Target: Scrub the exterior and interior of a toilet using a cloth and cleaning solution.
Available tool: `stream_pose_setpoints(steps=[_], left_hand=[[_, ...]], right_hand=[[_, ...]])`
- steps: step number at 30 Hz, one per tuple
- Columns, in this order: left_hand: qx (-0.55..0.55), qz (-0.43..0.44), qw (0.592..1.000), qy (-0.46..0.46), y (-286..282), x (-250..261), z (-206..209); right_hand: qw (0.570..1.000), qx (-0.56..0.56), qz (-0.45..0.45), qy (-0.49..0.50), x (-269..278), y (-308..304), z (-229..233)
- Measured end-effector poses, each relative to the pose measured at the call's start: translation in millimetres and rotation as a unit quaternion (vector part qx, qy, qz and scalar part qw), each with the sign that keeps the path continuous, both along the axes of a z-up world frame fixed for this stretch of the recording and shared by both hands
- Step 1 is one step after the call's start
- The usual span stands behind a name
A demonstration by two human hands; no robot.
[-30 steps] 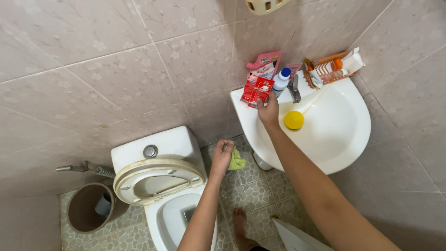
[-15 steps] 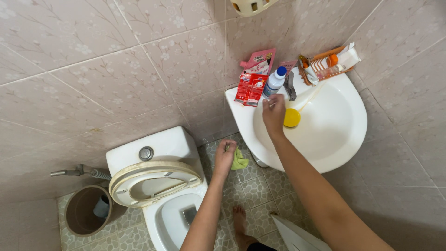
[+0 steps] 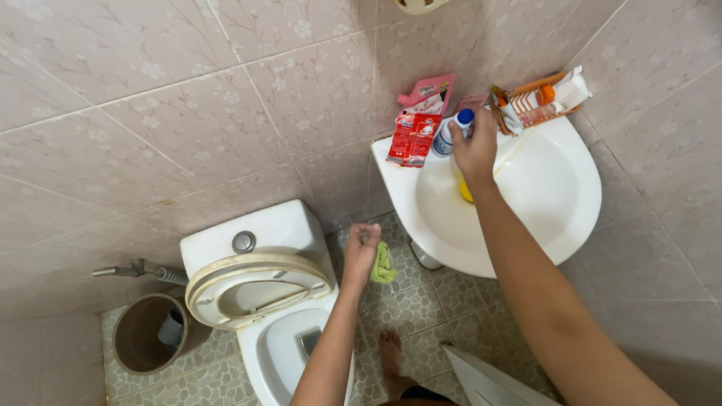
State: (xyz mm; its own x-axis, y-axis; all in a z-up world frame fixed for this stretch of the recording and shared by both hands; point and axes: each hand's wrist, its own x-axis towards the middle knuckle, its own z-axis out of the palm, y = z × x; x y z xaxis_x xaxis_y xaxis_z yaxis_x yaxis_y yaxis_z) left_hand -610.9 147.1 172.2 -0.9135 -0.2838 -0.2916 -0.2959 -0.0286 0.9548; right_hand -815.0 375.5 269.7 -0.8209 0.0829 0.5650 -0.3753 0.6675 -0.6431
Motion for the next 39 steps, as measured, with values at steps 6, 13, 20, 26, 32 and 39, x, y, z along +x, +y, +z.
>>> stream_pose_setpoints(steps=[6, 13, 20, 26, 32, 39], left_hand=[[-0.060, -0.014, 0.997, 0.043, -8, 27, 48], [-0.221, -0.025, 0.956, 0.190, -30, 91, 112], [-0.307, 0.008, 0.943, 0.127, -69, 202, 179], [-0.418, -0.025, 0.908, 0.025, -113, 305, 174], [-0.428, -0.024, 0.903, 0.035, -141, 385, 171], [-0.441, -0.059, 0.893, 0.065, -160, 425, 176]], right_hand=[[0.997, -0.048, -0.002, 0.052, 73, -21, 32], [0.997, -0.025, 0.065, 0.026, 190, -85, 42], [0.948, -0.093, 0.292, -0.084, 324, -165, -8], [0.901, -0.043, 0.409, -0.137, 427, -212, -25], [0.859, -0.062, 0.485, -0.154, 494, -232, -11], [0.762, -0.040, 0.536, -0.362, 532, -221, -24]])
